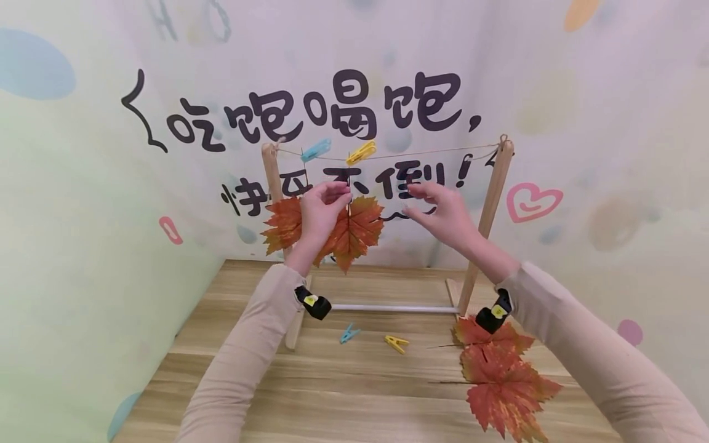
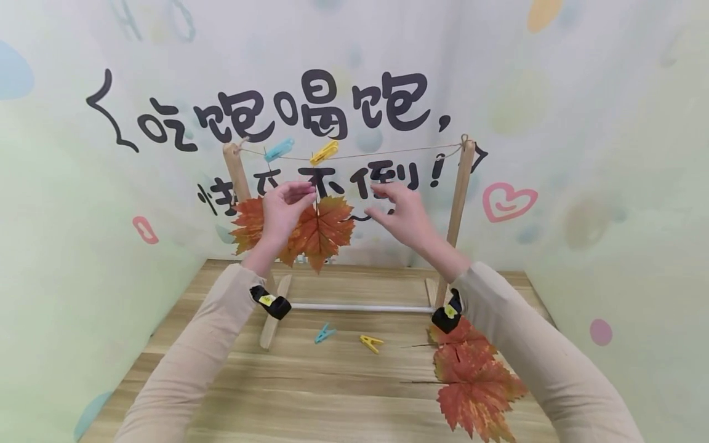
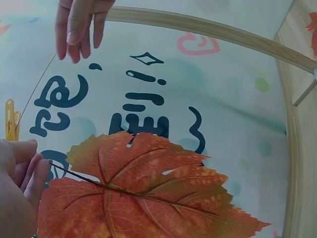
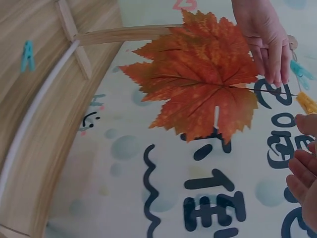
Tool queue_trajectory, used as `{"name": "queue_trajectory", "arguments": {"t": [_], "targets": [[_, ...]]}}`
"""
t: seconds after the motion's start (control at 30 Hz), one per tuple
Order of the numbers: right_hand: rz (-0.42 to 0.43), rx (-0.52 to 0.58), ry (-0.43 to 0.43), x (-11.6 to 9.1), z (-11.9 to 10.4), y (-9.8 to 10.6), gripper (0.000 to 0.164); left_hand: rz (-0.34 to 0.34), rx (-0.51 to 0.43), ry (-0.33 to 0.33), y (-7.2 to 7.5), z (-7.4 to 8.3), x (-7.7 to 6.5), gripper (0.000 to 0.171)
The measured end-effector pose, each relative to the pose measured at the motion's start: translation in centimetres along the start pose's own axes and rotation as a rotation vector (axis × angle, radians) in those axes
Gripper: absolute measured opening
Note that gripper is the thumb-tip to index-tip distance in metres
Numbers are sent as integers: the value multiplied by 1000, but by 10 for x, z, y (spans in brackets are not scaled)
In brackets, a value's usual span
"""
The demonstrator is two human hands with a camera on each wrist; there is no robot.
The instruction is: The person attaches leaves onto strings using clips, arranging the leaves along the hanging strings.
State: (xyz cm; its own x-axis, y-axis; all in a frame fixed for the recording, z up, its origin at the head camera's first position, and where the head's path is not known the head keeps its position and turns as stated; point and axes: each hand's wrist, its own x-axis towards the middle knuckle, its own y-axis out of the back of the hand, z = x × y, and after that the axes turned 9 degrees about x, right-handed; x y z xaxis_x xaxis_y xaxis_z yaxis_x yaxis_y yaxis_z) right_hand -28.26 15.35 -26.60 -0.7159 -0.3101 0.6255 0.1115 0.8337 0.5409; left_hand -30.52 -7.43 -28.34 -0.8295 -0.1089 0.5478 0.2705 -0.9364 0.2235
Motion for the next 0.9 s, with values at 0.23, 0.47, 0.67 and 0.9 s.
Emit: {"name": "queue_trajectory", "arguments": {"t": [0.23, 0.47, 0.67, 0.9], "targets": [[-39, 17, -33, -30, 22, -3, 42, -71, 39, -8, 0, -14, -16, 21], [-65, 19, -78, -55, 38, -3, 41, -133, 63, 10, -2, -26, -33, 21], [-105, -9, -138, -78, 52, -1, 41, -188, 81, 38, -6, -38, -48, 20], [-165, 33, -218, -110, 69, 0, 40, -205, 97, 31, -10, -56, -65, 17]]}}
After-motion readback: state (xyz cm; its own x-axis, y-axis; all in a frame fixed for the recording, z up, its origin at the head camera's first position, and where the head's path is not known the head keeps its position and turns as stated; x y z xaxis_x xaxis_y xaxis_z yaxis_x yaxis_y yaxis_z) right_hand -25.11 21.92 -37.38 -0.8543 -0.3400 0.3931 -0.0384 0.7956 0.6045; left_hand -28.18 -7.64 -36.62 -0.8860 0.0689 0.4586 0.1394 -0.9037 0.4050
